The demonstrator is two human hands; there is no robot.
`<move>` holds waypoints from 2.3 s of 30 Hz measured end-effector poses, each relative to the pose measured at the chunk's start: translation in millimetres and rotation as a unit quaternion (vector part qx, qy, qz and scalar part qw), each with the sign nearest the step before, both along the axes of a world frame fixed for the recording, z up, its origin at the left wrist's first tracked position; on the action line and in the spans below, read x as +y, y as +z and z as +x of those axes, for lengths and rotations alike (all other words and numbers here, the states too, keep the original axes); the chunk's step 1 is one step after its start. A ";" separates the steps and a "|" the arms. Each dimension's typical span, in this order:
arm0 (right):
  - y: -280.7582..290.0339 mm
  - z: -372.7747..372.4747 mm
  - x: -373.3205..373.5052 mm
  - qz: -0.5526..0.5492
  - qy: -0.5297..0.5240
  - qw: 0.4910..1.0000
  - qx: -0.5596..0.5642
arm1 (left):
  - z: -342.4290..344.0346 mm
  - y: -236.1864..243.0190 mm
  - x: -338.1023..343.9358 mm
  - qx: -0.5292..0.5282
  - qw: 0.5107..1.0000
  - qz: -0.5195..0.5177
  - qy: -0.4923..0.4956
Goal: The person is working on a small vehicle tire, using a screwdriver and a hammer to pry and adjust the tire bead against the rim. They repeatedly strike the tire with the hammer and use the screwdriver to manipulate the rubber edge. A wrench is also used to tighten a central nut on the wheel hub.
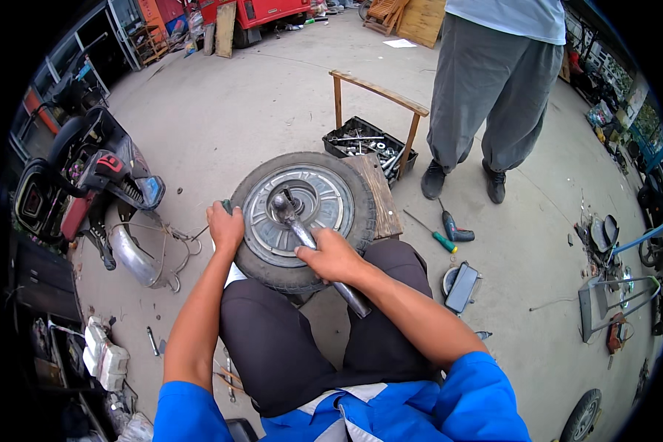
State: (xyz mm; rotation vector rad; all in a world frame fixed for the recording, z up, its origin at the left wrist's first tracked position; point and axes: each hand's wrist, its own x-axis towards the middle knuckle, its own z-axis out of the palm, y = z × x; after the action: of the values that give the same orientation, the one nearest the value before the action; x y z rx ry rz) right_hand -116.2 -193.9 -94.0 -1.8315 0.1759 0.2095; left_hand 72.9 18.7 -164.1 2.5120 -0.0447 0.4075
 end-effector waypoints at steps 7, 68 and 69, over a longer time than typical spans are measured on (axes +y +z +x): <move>5.6 4.1 -6.5 -0.062 -0.014 0.998 -0.018 | -0.8 -1.2 -1.4 -0.019 1.000 -0.019 0.006; 60.3 89.9 -58.6 -0.338 0.102 0.935 -0.028 | -2.9 7.2 -6.3 0.026 1.000 -0.015 0.001; 66.7 89.6 -55.9 -0.329 0.102 0.939 -0.008 | -5.5 9.7 -6.0 0.029 1.000 -0.011 0.000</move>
State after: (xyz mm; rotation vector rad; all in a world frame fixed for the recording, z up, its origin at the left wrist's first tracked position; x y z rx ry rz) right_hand -26.5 -249.8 -27.2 -2.5232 0.0417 0.3047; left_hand 67.4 12.7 -154.4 2.5002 -0.0185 0.3336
